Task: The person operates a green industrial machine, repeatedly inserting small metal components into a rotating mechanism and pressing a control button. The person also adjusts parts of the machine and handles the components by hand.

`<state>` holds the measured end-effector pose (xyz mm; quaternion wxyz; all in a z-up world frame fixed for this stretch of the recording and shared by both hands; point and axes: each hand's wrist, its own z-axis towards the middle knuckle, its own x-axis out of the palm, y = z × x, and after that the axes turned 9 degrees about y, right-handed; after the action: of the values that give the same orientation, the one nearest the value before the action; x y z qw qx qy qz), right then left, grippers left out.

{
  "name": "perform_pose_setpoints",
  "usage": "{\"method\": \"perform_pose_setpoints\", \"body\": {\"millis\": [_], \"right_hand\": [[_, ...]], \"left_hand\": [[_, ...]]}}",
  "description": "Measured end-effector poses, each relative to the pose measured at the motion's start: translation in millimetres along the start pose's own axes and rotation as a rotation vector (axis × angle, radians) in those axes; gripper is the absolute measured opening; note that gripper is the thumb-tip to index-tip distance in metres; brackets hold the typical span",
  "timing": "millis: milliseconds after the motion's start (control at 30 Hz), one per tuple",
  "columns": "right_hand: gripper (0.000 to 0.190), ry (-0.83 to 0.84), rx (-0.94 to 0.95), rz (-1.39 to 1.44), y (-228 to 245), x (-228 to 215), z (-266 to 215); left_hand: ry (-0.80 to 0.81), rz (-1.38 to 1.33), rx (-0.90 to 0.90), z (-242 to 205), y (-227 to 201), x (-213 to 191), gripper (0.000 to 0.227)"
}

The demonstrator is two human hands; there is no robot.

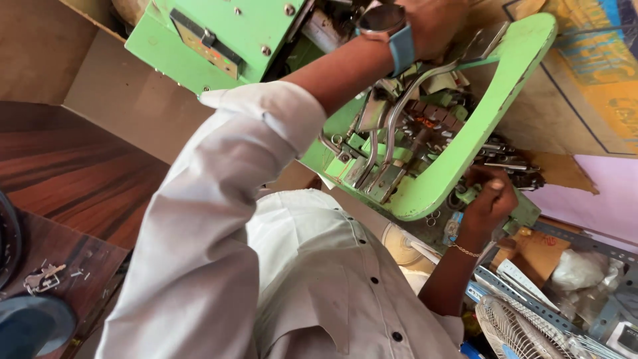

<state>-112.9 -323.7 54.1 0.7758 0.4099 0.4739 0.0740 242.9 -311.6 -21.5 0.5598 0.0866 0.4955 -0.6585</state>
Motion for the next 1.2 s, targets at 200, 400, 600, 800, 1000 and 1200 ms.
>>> {"method": "perform_pose_setpoints", "body": {"millis": [200,400,600,800,1000,1200], "right_hand": [[0.056,0.273,0.115,-0.024,36,9,74],[0.057,0.583,0.327,0.162,-1,41,145],[0.063,0.638,0.564,0.261,-6,40,159],[0.062,0.664,0.57,0.409,-7,54,165],[0.044,0.728,0.535,0.478,-16,58,170],[0.018,0.657,0.393,0.38,3,52,158]], "left_hand": [[0.745,0.308,-0.144,54,15,111,0.031],[0.841,0.139,-0.218,53,26,134,0.029],[0.752,-0.097,-0.327,31,1,60,0.023],[0.717,-0.122,-0.432,20,-27,-7,0.037],[0.759,-0.16,-0.452,17,-34,-29,0.03],[0.24,-0.018,-0.253,-4,-44,-26,0.014]]}}
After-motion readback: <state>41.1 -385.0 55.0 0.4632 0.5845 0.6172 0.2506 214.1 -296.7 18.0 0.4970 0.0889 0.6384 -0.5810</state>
